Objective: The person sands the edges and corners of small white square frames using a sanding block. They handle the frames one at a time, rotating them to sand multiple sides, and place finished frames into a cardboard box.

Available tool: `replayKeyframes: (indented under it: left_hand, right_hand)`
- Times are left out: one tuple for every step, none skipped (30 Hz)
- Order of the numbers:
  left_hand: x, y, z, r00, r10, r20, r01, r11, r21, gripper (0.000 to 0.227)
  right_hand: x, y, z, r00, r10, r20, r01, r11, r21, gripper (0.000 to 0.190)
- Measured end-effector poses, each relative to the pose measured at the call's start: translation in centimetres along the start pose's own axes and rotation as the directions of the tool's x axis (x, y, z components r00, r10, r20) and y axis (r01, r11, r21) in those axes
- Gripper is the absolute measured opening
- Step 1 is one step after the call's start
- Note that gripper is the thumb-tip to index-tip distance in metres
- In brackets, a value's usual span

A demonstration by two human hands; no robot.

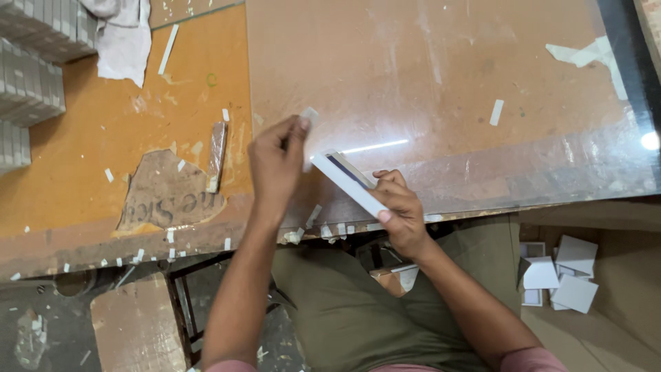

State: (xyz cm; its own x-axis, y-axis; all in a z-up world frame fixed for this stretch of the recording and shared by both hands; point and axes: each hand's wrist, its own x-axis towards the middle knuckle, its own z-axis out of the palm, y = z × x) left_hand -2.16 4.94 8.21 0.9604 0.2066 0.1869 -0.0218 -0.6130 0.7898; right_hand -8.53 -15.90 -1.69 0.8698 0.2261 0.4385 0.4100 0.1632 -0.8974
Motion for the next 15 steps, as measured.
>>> replayKeyframes:
  left_hand:
    - [-0.4, -0.3, 0.4, 0.994, -0.076, 0.074, 0.09, 0.975, -0.204, 0.033]
    - [-1.2, -0.5, 0.8, 0.996, -0.002, 0.087, 0.02, 0.979, -0.201, 0.034]
    - [-2.1, -0.6, 1.1, 0.992, 0.072, 0.101, -0.051, 0.978, -0.2, 0.034]
    - [-2.9, -0.5, 1.3, 0.983, 0.148, 0.107, -0.124, 0.971, -0.203, 0.034]
    - [-3.6, -0.2, 1.4, 0.977, 0.18, 0.114, -0.162, 0.975, -0.154, 0.033]
    - [-4.2, 0.3, 1.4, 0.97, 0.21, 0.121, -0.198, 0.975, -0.102, 0.032]
    - [-4.9, 0.9, 1.5, 0.962, 0.239, 0.129, -0.234, 0.971, -0.05, 0.03]
    - [-5.6, 1.6, 1.6, 0.961, 0.253, 0.113, -0.248, 0.967, -0.056, 0.029]
    - [-6.4, 2.4, 1.8, 0.959, 0.266, 0.097, -0.261, 0.963, -0.062, 0.028]
    - [-7.0, 3.0, 2.0, 0.956, 0.28, 0.084, -0.275, 0.959, -0.067, 0.027]
    - [-7.5, 3.4, 2.2, 0.949, 0.304, 0.084, -0.3, 0.952, -0.05, 0.027]
    - [-8.0, 3.6, 2.4, 0.941, 0.327, 0.087, -0.325, 0.945, -0.037, 0.027]
    - [-8.4, 3.6, 2.5, 0.932, 0.35, 0.092, -0.349, 0.937, -0.024, 0.027]
    - [-8.8, 3.5, 2.7, 0.923, 0.368, 0.11, -0.366, 0.93, -0.042, 0.027]
    - [-9.1, 3.4, 2.7, 0.913, 0.387, 0.127, -0.382, 0.922, -0.06, 0.028]
  right_hand:
    - [0.1, -0.1, -0.3, 1.0, 0.021, -0.009, -0.021, 0.999, 0.036, 0.046]
    - [-0.1, -0.4, -0.6, 1.0, 0.024, 0.014, -0.025, 0.998, 0.058, 0.045]
    - [-0.3, -0.6, -1.0, 0.999, 0.026, 0.037, -0.029, 0.996, 0.079, 0.045]
    - [-0.1, -0.8, -1.4, 0.998, 0.022, 0.067, -0.029, 0.995, 0.098, 0.045]
    - [-0.2, -1.2, -1.6, 0.994, 0.046, 0.103, -0.049, 0.999, 0.024, 0.045]
    - [-0.3, -1.5, -1.8, 0.988, 0.071, 0.14, -0.065, 0.997, -0.048, 0.045]
    - [-0.4, -1.8, -2.0, 0.98, 0.099, 0.174, -0.078, 0.99, -0.121, 0.046]
    - [-0.6, -2.0, -1.9, 0.98, 0.103, 0.172, -0.077, 0.985, -0.151, 0.047]
    - [-0.6, -2.1, -2.0, 0.98, 0.107, 0.17, -0.076, 0.98, -0.181, 0.049]
    - [-0.8, -2.2, -2.0, 0.98, 0.112, 0.164, -0.076, 0.975, -0.211, 0.052]
    - [-0.9, -2.0, -2.0, 0.982, 0.105, 0.156, -0.067, 0.97, -0.233, 0.046]
    - [-1.1, -1.9, -1.9, 0.984, 0.102, 0.143, -0.062, 0.964, -0.258, 0.042]
    - [-1.3, -1.7, -1.9, 0.986, 0.099, 0.131, -0.058, 0.958, -0.282, 0.039]
    - [-1.4, -1.4, -1.9, 0.989, 0.101, 0.109, -0.069, 0.962, -0.265, 0.038]
    - [-1.6, -1.1, -1.9, 0.991, 0.104, 0.086, -0.08, 0.966, -0.247, 0.039]
